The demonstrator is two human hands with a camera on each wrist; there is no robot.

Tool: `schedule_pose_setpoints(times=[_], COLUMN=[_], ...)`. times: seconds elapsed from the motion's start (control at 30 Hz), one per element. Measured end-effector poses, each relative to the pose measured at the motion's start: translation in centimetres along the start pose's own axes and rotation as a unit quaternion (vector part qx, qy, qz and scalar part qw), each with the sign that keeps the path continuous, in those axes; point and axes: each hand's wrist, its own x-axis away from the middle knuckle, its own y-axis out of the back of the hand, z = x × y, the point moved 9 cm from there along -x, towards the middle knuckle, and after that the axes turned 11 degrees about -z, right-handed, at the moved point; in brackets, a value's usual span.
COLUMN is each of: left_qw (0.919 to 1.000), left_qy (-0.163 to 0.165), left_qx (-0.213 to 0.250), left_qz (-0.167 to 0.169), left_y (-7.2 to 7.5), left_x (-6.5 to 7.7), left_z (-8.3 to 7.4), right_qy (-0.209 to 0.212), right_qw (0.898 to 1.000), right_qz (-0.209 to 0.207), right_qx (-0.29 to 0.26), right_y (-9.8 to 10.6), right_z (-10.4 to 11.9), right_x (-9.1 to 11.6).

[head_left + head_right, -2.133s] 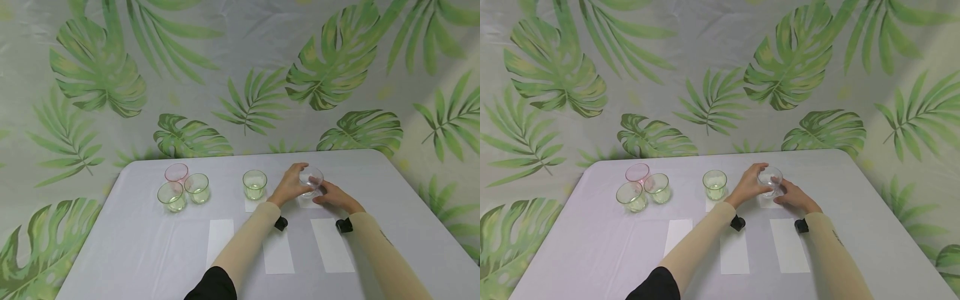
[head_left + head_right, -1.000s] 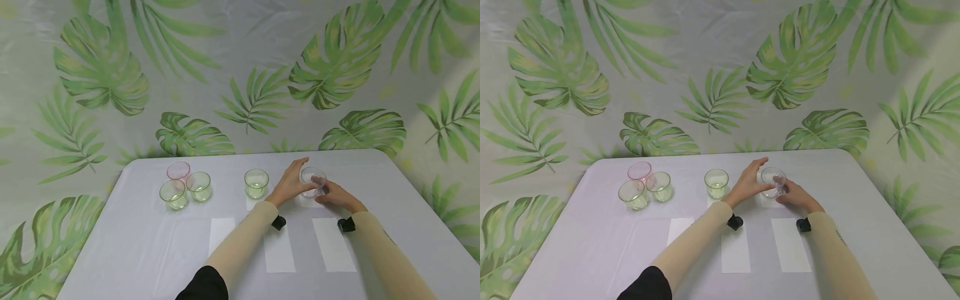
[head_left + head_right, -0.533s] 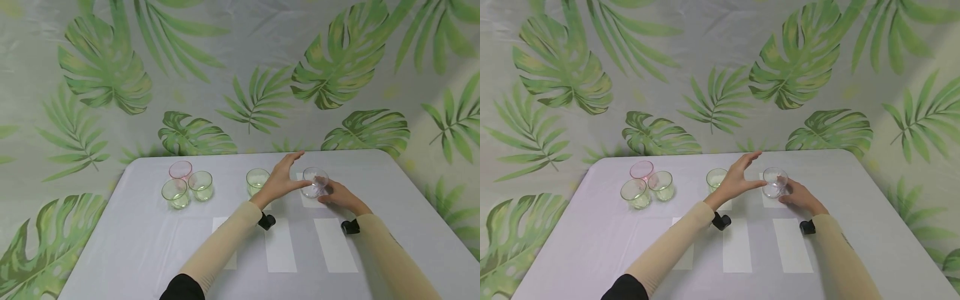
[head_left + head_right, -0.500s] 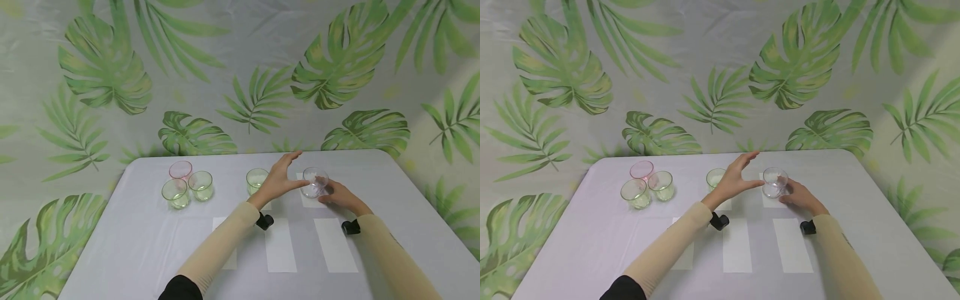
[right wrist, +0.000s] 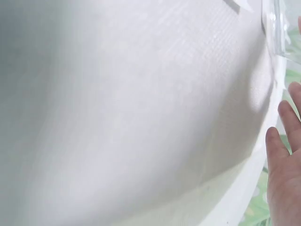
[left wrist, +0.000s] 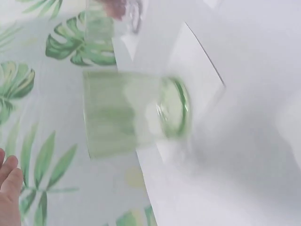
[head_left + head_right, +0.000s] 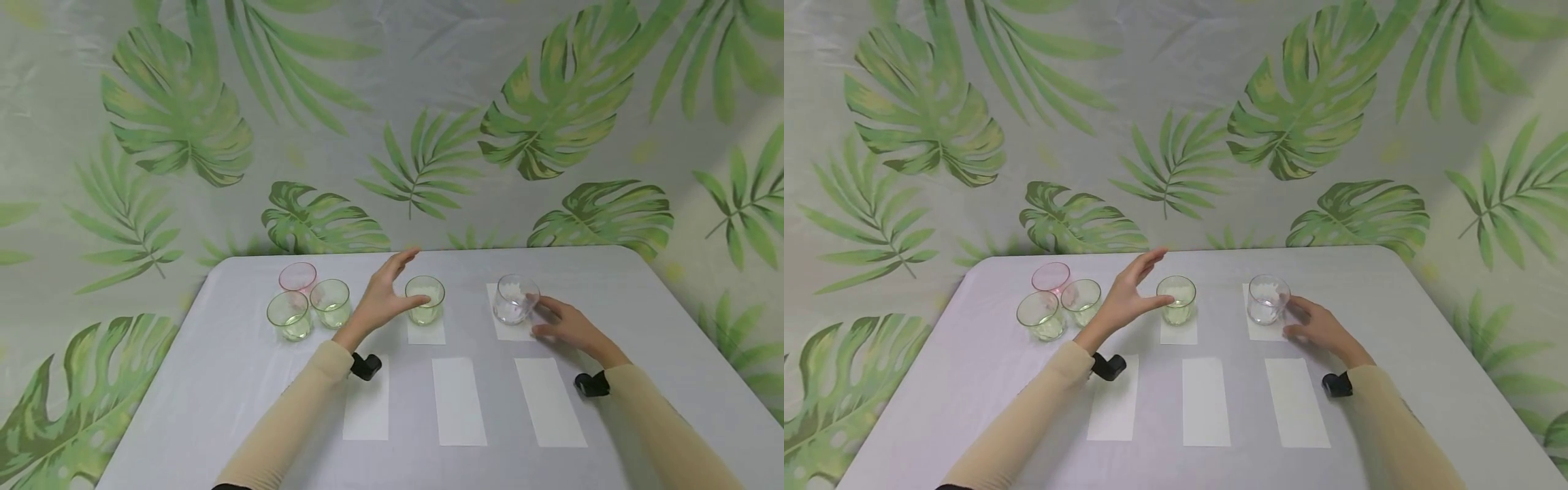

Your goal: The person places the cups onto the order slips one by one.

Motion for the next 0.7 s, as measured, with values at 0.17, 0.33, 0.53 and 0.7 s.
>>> schedule_pose_setpoints(times=[0.17,0.33,0.53,0.7], left_qw=[0.9997,0.9959,0.9842,0.9752], left_qy=[0.015,0.056,0.117,0.138], left_qx=[-0.018,-0.068,-0.129,-0.163], left_qz=[0.005,0.017,0.031,0.058], left_y=[3.7,7.1,10.4,11.7], left_x=[1.3,2.7,4.1,4.9], left_z=[1.4,3.2,5.5,6.7], right_qy=[0.015,0.026,0.032,0.041], right_qw=[1.0,1.0,0.999,0.999], right_qz=[0.003,0.001,-0.002,-0.001], right_qx=[-0.009,-0.015,-0.019,-0.023], right_y=[0.5,0.9,1.1,1.0], right_z=[0.2,0.3,0.5,1.0], right_x=[1.2,2.7,4.7,6.2])
